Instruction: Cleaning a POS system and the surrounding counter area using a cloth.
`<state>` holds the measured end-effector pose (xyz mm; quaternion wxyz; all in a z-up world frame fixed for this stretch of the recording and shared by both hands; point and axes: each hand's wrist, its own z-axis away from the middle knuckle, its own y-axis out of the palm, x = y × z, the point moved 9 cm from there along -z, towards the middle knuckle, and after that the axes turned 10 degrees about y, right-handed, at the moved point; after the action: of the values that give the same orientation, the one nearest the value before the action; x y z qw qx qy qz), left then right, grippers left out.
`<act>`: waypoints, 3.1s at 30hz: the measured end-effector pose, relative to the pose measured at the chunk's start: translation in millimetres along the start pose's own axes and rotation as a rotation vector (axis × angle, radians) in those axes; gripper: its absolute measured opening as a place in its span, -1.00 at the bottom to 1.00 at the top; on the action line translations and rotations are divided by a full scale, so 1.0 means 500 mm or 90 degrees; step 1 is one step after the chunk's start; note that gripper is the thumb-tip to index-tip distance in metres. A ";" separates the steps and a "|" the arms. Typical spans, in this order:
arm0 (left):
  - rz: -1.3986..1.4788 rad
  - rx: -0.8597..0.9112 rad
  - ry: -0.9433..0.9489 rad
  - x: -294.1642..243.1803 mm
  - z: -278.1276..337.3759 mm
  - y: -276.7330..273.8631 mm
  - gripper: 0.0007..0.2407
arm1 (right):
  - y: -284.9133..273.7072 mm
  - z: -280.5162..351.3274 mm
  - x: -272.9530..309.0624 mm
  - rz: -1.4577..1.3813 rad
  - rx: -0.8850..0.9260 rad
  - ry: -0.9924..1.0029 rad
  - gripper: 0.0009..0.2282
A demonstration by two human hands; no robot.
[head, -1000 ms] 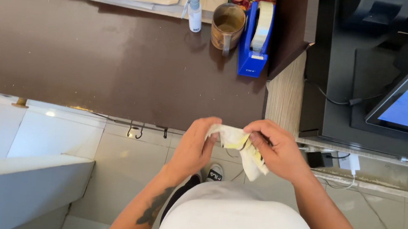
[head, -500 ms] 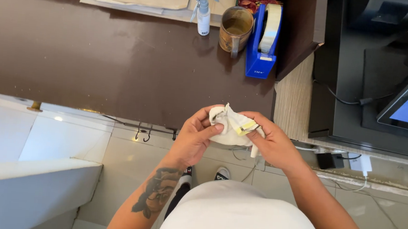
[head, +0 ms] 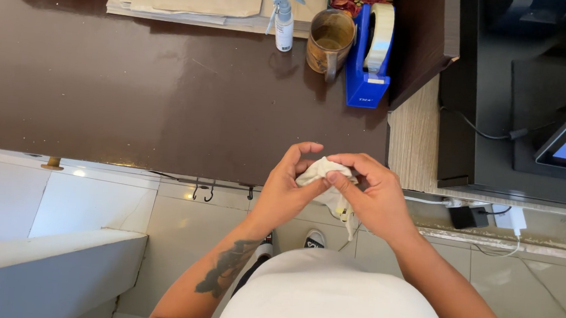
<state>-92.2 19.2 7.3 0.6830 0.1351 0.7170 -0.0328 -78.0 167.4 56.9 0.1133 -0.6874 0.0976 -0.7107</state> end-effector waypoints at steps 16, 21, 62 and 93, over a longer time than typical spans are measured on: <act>0.206 -0.050 -0.025 0.017 0.010 -0.038 -0.56 | 0.011 -0.037 -0.069 -0.484 0.113 0.125 -0.80; 0.275 -0.112 -0.083 0.061 0.005 -0.081 -0.79 | -0.028 -0.053 -0.103 -0.612 0.096 0.187 -0.62; -0.830 0.152 0.445 0.058 0.024 0.048 -0.62 | 0.066 0.012 -0.160 0.567 -0.007 -0.199 -0.59; -0.830 0.222 0.404 0.116 -0.146 0.096 -0.59 | -0.016 -0.123 -0.225 0.597 -0.063 -0.152 -0.57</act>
<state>-153.3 91.1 -38.9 0.2539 -0.2079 0.7991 -0.5038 -136.3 207.5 -50.6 0.3994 -0.6503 0.4168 -0.4939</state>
